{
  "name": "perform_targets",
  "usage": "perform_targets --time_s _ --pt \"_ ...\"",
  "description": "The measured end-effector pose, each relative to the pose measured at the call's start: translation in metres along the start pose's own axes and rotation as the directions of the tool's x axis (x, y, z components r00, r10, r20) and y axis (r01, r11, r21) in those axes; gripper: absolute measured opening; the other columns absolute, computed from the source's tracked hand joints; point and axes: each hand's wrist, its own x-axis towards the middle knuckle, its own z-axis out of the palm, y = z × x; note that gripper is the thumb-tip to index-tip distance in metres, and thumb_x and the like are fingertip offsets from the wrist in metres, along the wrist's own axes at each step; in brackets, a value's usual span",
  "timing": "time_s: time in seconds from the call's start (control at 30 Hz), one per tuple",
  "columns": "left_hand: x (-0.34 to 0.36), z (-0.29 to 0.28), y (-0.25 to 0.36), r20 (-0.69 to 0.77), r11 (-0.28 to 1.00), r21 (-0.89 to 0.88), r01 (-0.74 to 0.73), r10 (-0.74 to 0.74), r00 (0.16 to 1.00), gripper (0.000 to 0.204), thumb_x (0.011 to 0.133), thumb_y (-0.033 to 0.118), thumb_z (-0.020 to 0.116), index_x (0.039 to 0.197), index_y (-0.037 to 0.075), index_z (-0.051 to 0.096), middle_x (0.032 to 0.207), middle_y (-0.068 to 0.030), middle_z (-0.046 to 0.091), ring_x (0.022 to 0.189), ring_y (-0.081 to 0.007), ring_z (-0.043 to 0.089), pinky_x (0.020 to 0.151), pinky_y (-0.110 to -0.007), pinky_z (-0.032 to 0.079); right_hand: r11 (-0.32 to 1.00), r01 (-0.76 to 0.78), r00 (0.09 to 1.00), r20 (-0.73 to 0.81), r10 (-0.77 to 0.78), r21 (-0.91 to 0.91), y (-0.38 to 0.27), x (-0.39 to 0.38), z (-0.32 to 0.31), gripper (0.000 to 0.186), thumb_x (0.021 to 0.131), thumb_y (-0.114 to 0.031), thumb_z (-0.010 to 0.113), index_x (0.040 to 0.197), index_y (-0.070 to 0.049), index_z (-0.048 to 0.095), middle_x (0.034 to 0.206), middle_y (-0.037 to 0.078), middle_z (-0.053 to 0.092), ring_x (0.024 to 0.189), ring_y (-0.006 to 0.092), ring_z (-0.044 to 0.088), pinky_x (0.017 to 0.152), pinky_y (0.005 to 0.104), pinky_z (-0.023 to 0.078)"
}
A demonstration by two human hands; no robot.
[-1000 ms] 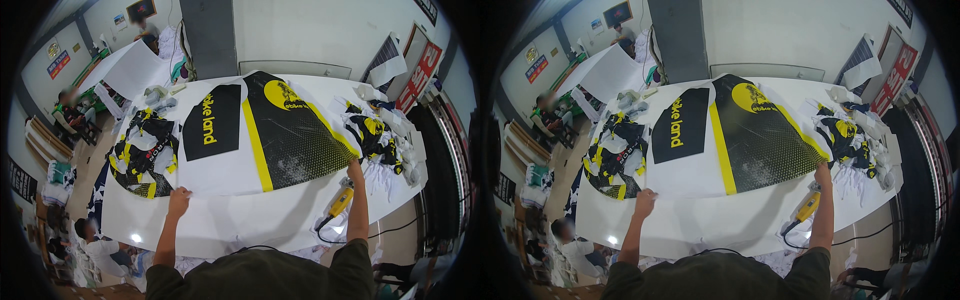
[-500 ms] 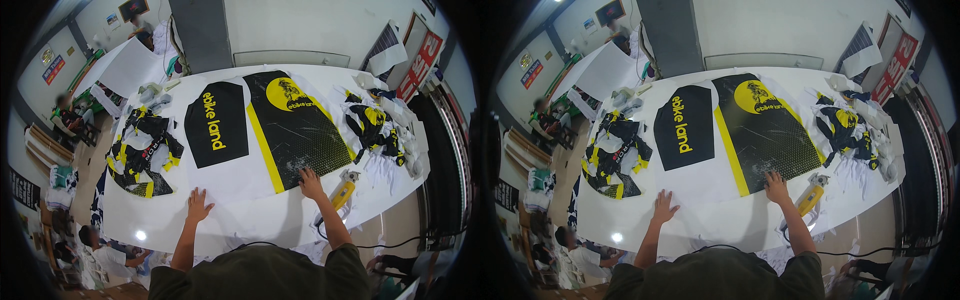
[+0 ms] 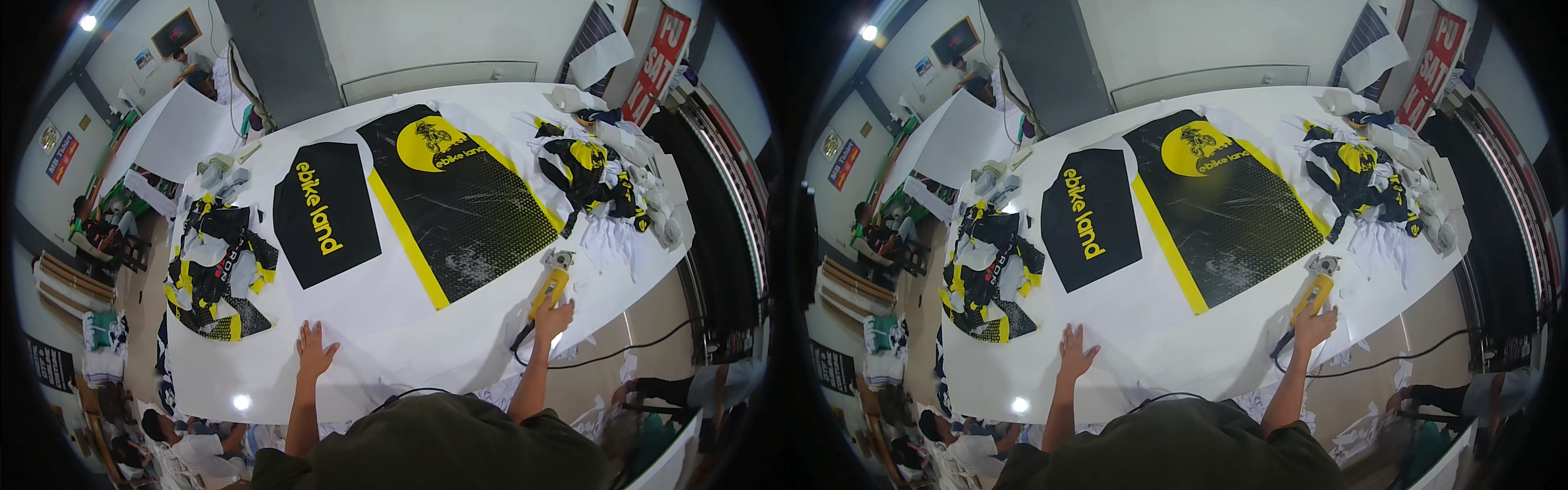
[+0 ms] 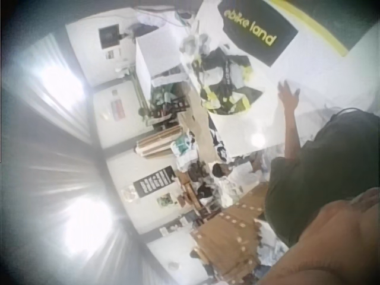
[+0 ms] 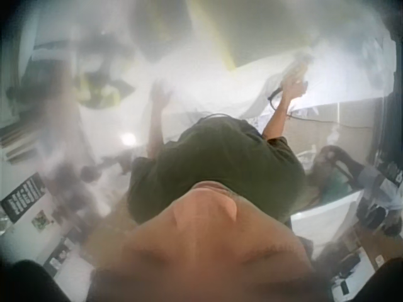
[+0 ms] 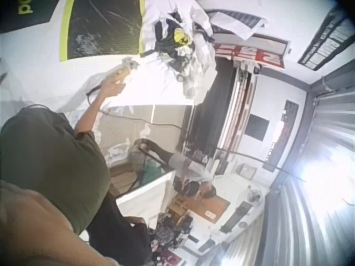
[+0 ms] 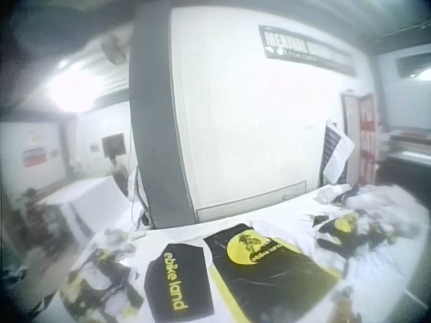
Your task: The person uses a yellow electric fabric cutter to trim black and yellow patterned fabric pieces on a white table. They repeatedly position the fabric, cut along edges, and move finished pieces aside while other workers handle materials in the background.
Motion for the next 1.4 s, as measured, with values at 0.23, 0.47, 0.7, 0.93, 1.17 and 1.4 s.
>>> perform_targets --time_s 0.23,0.47,0.7,0.93,1.17,1.4 --pt "-0.007 0.002 -0.007 0.041 0.999 0.034 0.014 -0.015 0.999 0.095 0.091 0.059 0.067 0.163 0.011 0.026 0.169 -0.0265 0.01 0.156 -0.047 0.009 0.118 -0.071 0.016 0.937 -0.135 0.946 0.324 0.025 0.321 0.027 0.046 0.053 0.068 0.084 -0.049 0.077 0.11 0.012 0.063 0.1 0.026 0.07 0.091 0.0362 0.073 0.079 0.0445 0.057" --pt "0.004 -0.003 0.005 0.087 0.998 0.059 0.021 -0.026 0.996 0.095 0.091 0.058 0.068 0.162 0.01 0.028 0.169 -0.0245 0.011 0.156 -0.0455 0.011 0.116 -0.073 0.018 0.688 -0.526 0.743 0.664 0.084 0.501 0.056 0.083 0.053 0.056 0.09 -0.042 0.073 0.116 0.005 0.057 0.095 0.019 0.068 0.078 0.0313 0.072 0.063 0.0441 0.06" --pt "0.007 0.018 0.0 -0.059 0.999 0.042 0.008 -0.005 0.998 0.09 0.091 0.056 0.068 0.16 0.011 0.032 0.168 -0.0249 0.013 0.154 -0.0493 0.015 0.116 -0.073 0.019 0.575 -0.662 0.496 0.856 -0.143 0.48 0.055 -0.011 -0.053 0.041 0.097 -0.028 0.064 0.123 -0.002 0.047 0.099 0.017 0.063 0.071 0.0298 0.07 0.056 0.0443 0.063" --pt "0.009 0.013 0.005 0.06 0.997 0.064 0.037 -0.04 0.997 0.104 0.087 0.062 0.071 0.165 0.015 0.021 0.171 -0.0236 0.005 0.154 -0.0546 0.003 0.117 -0.074 0.012 0.887 -0.349 0.38 0.91 -0.162 0.304 0.025 -0.12 -0.11 0.056 0.096 -0.021 0.065 0.14 -0.003 0.034 0.114 0.023 0.064 0.089 0.0346 0.074 0.065 0.0463 0.064" --pt "0.003 0.014 0.0 0.025 0.999 0.048 0.015 -0.016 1.0 0.104 0.086 0.062 0.072 0.165 0.014 0.022 0.171 -0.0232 0.004 0.155 -0.0532 0.003 0.118 -0.073 0.01 0.872 0.422 0.388 0.82 -0.421 0.248 -0.022 -0.173 -0.132 0.065 0.091 -0.027 0.07 0.138 0.0 0.035 0.108 0.038 0.065 0.098 0.0563 0.065 0.086 0.0575 0.052" --pt "0.005 0.017 0.0 -0.018 0.999 0.042 0.001 0.0 1.0 0.105 0.086 0.062 0.072 0.165 0.015 0.021 0.171 -0.0233 0.005 0.155 -0.0527 0.003 0.118 -0.073 0.011 0.782 0.547 0.354 0.765 -0.538 0.297 -0.036 -0.177 -0.109 0.061 0.091 -0.023 0.069 0.135 0.002 0.036 0.098 0.039 0.065 0.092 0.0577 0.064 0.079 0.0595 0.053"
